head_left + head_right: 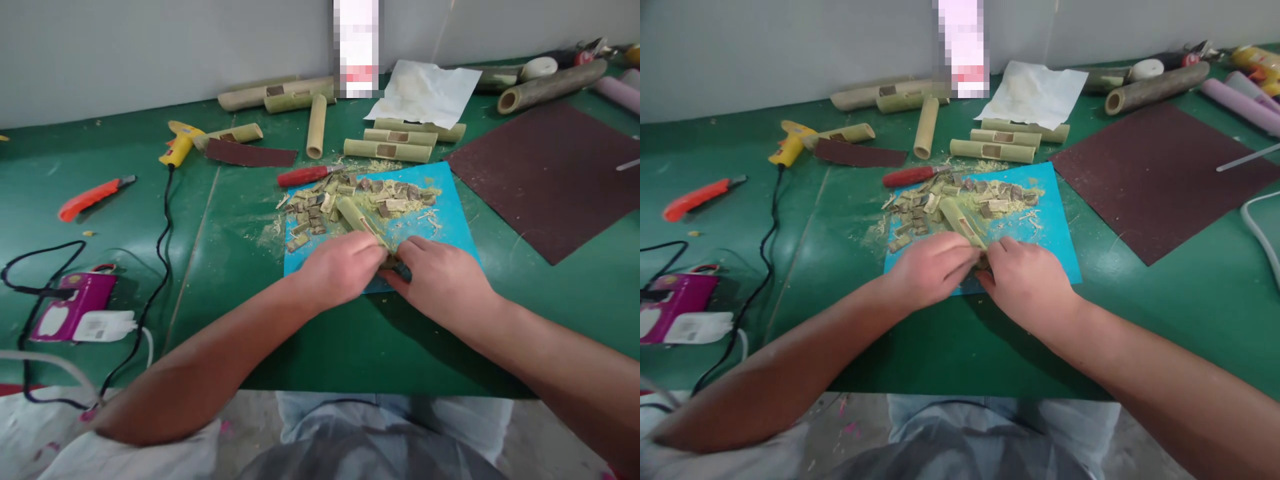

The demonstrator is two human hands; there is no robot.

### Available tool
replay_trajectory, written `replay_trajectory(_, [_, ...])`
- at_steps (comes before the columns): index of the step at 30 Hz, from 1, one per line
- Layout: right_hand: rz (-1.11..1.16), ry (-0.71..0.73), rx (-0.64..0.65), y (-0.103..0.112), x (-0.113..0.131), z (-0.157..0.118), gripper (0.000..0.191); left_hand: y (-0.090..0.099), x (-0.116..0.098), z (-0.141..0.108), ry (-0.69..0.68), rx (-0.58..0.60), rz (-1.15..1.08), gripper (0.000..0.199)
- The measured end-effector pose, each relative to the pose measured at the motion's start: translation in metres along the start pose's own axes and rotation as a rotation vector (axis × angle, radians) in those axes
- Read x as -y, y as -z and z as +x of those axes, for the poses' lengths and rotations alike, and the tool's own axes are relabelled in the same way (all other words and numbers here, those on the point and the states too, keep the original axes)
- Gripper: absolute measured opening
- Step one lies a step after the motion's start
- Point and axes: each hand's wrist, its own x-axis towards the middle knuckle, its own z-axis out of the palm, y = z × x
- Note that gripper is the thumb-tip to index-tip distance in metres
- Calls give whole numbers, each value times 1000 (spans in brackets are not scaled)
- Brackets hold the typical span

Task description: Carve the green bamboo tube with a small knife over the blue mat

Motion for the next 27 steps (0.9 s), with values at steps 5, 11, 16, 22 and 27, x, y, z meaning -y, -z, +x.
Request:
replay_trajectory(5, [-7,2,-25,-1,-1,-1,20,-1,2,1,20,-35,32,33])
replay_trajectory(11, [-11,-4,-30,-1,-1,0,21,0,2,1,2,-31,62,34])
replay_trajectory(16, [-6,-7,-38,-1,0,0,20,1,1,0,13,-58,57,31])
replay_trajectory(22, [-4,1,-42,-2,-1,-1,21,0,-1,-1,-21,-30,10,31])
replay_trajectory(27, [-15,3,-11,-1,-1,0,19,0,-2,-1,3,3,24,32])
